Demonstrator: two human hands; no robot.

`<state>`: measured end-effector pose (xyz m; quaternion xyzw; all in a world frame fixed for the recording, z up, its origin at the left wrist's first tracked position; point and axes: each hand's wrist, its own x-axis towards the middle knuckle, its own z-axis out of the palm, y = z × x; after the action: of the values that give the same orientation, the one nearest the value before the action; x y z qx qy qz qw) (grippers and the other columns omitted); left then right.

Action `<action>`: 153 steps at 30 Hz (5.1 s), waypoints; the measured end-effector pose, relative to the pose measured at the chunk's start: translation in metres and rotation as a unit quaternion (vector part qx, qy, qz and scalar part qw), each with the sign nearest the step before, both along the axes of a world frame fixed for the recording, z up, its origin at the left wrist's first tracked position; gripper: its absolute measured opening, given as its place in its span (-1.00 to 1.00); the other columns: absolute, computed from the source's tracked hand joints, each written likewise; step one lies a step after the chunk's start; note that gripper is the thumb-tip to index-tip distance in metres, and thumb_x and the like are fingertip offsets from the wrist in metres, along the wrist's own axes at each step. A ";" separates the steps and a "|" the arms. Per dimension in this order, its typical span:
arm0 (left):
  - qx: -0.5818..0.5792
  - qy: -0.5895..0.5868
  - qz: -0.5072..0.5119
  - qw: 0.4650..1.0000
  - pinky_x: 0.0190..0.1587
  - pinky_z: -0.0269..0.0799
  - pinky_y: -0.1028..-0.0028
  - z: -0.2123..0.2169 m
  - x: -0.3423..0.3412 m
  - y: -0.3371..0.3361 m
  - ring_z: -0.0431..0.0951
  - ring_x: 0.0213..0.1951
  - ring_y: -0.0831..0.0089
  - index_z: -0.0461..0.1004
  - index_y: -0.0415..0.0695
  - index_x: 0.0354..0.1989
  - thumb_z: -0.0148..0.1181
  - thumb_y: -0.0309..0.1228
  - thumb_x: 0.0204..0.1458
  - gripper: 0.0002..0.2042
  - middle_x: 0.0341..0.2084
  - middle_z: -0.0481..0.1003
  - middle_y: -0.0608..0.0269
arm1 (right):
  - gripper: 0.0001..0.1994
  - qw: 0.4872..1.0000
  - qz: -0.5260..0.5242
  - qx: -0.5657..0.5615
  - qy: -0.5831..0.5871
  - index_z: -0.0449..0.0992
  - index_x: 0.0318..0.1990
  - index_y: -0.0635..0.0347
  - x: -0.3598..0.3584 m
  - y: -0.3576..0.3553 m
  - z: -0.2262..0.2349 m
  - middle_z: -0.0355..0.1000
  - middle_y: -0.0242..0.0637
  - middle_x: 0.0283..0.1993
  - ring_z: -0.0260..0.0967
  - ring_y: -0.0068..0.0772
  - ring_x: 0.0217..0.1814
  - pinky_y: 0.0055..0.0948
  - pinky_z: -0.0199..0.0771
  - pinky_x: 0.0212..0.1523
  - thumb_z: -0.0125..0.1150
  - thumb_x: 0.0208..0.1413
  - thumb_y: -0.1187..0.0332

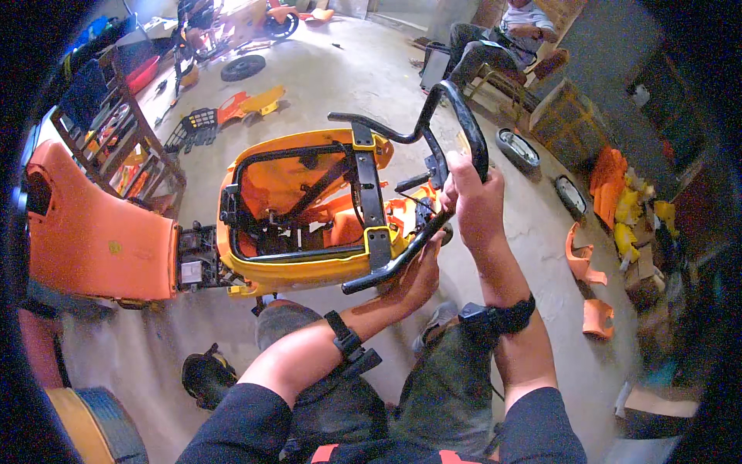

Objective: Attaching plastic fairings and a license plate bracket to a motorcycle frame.

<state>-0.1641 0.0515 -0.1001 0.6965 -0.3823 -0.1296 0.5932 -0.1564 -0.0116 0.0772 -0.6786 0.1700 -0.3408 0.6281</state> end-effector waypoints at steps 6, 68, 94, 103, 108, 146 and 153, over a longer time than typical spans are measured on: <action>-0.047 -0.125 0.033 0.991 0.03 0.27 0.12 -0.022 -0.002 -0.018 0.38 -0.05 -0.11 0.16 -0.24 0.22 -0.09 -0.71 -0.05 -0.45 -0.07 0.35 -0.24 | -0.72 0.998 -0.061 -0.007 0.006 0.23 -0.57 0.00 0.004 0.007 -0.003 0.04 -0.57 -0.71 -0.01 -0.68 -0.73 -0.59 0.08 -0.64 0.10 0.15 0.27; 0.175 -0.468 0.158 0.851 0.17 0.23 0.09 0.068 0.026 0.068 0.39 0.07 0.05 0.52 -0.14 -0.15 0.24 -0.26 -0.07 -0.68 -0.05 0.45 0.02 | -0.69 0.935 -0.090 0.333 0.085 0.39 -0.10 0.25 -0.020 -0.091 -0.221 0.44 -0.24 -0.23 0.39 -0.32 -0.24 -0.26 0.43 -0.19 -0.07 0.29 0.16; 0.200 -0.491 0.154 0.834 0.04 0.36 0.16 0.069 0.025 0.065 0.41 0.07 0.05 0.48 -0.11 -0.11 0.21 -0.43 -0.17 -0.64 -0.02 0.45 0.07 | -0.79 0.837 -0.311 0.439 0.102 0.42 -0.09 0.31 -0.015 -0.117 -0.238 0.46 -0.16 -0.19 0.48 -0.23 -0.28 -0.27 0.62 -0.37 0.05 0.15 0.41; 0.204 -0.494 0.153 0.832 0.07 0.34 0.15 0.069 0.024 0.065 0.41 0.06 0.06 0.48 -0.10 -0.10 0.23 -0.43 -0.17 -0.64 -0.02 0.45 0.09 | -0.76 0.839 -0.144 0.520 0.063 0.34 0.01 0.29 -0.022 -0.117 -0.226 0.43 -0.06 -0.08 0.48 -0.09 -0.12 0.03 0.58 -0.17 -0.06 0.20 0.45; 0.224 -0.502 0.166 0.818 0.08 0.32 0.15 0.070 0.023 0.063 0.40 0.08 0.07 0.48 -0.08 -0.11 0.25 -0.36 -0.15 -0.65 0.00 0.44 0.12 | -0.80 0.901 -0.127 0.405 0.091 0.42 -0.05 0.06 -0.038 -0.090 -0.217 0.44 -0.29 -0.13 0.46 -0.28 -0.24 -0.13 0.53 -0.34 -0.01 0.22 0.31; 0.237 -0.610 -0.067 0.753 -0.12 0.41 0.24 0.075 -0.019 0.044 0.47 -0.11 0.20 0.44 -0.18 -0.06 0.06 -0.20 0.11 -0.66 -0.10 0.47 0.14 | -0.74 0.507 -0.257 0.485 0.665 0.54 -0.36 0.29 -0.866 0.254 -0.431 0.52 -0.23 -0.42 0.48 -0.32 -0.45 -0.36 0.47 -0.45 -0.02 0.07 0.29; 0.251 -0.583 -0.092 0.767 -0.18 0.41 0.25 0.083 -0.022 0.055 0.48 -0.16 0.22 0.45 -0.17 -0.08 0.07 -0.18 0.10 -0.66 -0.15 0.47 0.15 | -0.72 0.684 -0.206 0.390 0.581 0.53 -0.21 0.28 -0.797 0.232 -0.452 0.53 -0.24 -0.35 0.50 -0.36 -0.45 -0.33 0.49 -0.45 -0.02 0.08 0.29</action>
<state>-0.1860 0.1067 -0.0174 0.7232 -0.6712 0.1564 0.0454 -0.9538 0.2207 -0.3747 -0.3825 0.7536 0.0980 0.5255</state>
